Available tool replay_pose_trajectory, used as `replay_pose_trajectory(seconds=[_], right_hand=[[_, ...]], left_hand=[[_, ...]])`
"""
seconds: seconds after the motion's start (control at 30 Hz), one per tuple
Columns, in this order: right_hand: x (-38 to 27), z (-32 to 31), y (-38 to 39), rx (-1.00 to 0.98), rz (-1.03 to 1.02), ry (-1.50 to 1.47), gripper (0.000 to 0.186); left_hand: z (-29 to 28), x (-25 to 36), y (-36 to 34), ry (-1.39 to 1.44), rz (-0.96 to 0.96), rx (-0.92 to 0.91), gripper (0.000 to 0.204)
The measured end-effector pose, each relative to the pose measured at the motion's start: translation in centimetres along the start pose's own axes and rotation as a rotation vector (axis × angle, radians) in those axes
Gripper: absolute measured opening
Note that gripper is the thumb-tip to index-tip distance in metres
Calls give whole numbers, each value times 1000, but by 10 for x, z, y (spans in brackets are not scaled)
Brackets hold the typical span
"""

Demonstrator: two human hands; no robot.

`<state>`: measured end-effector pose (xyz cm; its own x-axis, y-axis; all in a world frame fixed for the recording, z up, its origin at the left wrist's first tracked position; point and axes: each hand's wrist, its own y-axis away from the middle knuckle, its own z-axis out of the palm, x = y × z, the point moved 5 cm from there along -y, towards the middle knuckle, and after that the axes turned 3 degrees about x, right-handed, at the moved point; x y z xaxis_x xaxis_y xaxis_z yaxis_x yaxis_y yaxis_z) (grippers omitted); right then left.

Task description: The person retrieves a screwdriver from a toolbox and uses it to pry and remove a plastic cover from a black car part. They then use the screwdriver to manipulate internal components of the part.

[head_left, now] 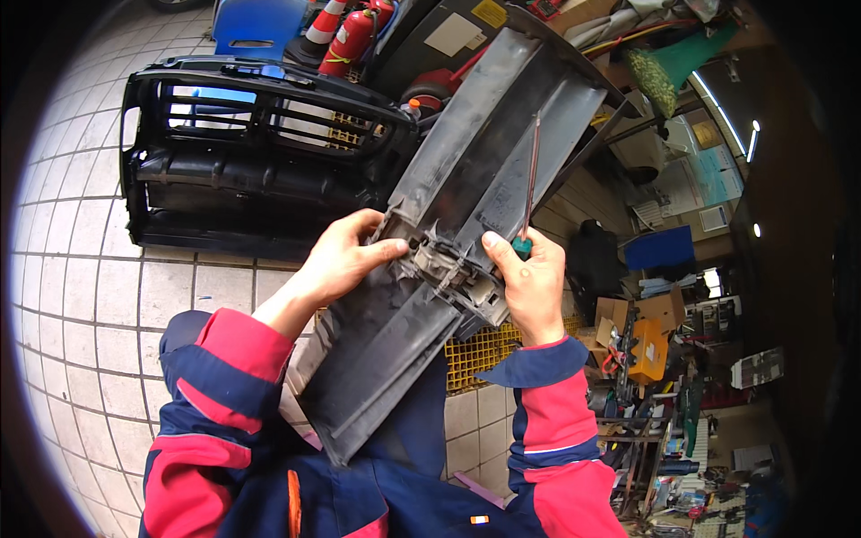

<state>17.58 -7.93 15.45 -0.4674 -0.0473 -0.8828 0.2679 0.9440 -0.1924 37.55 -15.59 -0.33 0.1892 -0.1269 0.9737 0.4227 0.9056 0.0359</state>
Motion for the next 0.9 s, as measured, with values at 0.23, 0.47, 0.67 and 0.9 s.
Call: replay_pose_trajectory(seconds=[0.23,0.47,0.67,0.9], right_hand=[[21,-42,62,341,102,146,26],[63,-50,194,568,335,-263,11],[80,-73,227,566,440,-315,10],[89,-85,233,656,407,-375,4]], left_hand=[[48,55,76,-553,684,116,50],[117,13,140,-802,552,-311,91],[128,9,145,-718,553,-392,69],[144,10,155,-699,516,-385,69]])
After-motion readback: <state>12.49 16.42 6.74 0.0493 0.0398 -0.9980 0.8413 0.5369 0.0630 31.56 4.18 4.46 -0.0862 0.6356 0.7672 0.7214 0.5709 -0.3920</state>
